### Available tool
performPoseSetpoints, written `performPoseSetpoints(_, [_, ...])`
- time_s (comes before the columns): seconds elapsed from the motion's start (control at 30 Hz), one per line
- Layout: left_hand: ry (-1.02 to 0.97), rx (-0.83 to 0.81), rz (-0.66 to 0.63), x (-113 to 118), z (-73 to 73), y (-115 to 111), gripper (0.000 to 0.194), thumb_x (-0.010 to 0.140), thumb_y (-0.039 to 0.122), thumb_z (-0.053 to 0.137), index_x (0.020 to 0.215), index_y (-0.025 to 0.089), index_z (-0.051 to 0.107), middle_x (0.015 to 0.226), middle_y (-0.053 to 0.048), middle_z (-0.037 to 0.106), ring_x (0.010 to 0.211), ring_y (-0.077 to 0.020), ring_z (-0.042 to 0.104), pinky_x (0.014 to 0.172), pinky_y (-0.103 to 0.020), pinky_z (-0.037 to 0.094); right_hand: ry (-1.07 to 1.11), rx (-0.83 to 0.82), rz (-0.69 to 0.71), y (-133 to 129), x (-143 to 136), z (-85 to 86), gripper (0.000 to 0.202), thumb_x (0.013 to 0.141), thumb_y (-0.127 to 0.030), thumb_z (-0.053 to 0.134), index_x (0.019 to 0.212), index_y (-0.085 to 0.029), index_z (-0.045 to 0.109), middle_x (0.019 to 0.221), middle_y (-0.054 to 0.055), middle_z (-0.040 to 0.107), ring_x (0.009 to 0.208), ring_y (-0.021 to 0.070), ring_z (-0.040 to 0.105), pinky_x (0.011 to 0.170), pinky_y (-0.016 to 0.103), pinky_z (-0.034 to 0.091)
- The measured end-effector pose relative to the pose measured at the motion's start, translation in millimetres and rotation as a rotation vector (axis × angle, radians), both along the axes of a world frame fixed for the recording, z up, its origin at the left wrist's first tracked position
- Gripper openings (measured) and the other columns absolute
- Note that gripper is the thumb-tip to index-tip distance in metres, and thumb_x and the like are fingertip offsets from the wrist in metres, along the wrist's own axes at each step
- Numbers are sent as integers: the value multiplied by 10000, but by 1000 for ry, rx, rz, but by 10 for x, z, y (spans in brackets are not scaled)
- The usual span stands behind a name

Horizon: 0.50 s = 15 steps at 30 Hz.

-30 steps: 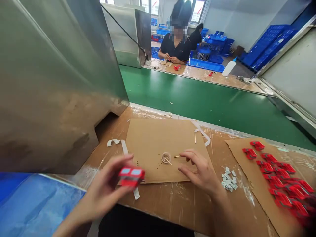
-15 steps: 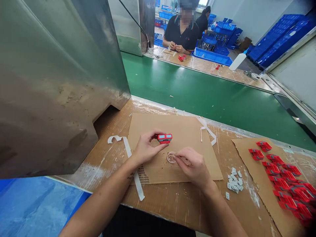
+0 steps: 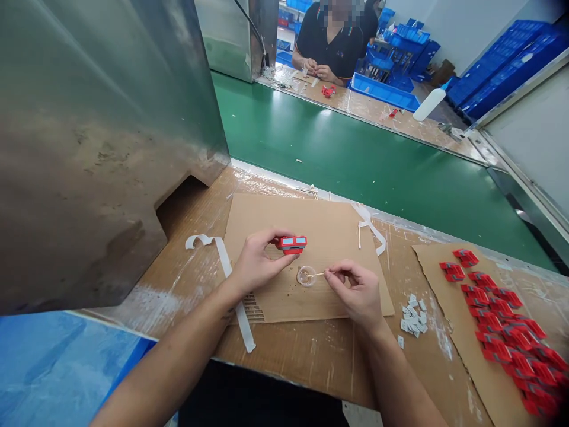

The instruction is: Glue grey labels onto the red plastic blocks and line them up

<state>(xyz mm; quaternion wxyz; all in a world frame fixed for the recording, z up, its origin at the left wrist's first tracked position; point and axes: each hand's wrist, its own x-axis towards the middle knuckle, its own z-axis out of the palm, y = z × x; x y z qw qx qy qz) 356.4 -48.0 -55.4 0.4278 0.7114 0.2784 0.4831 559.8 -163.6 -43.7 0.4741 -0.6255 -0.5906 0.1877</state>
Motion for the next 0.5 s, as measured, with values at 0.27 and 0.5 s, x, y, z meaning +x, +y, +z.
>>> performPoseSetpoints(0.27, [27, 61, 0, 0, 29, -43, 196, 808, 174, 767, 986, 178, 687, 904, -42, 767, 783, -150, 690, 750, -297, 553, 189, 226, -38, 6, -14, 365, 73, 823, -216, 772, 822, -218, 699, 739, 13, 695, 687, 155, 655, 605, 271, 551])
performPoseSetpoints(0.5, [34, 152, -30, 13, 80, -130, 199, 801, 221, 801, 954, 180, 680, 863, -38, 760, 744, -155, 686, 706, -291, 546, 276, 324, -91, 65, -256, 365, 88, 834, -206, 757, 830, -228, 672, 765, 21, 688, 720, 162, 668, 626, 293, 574])
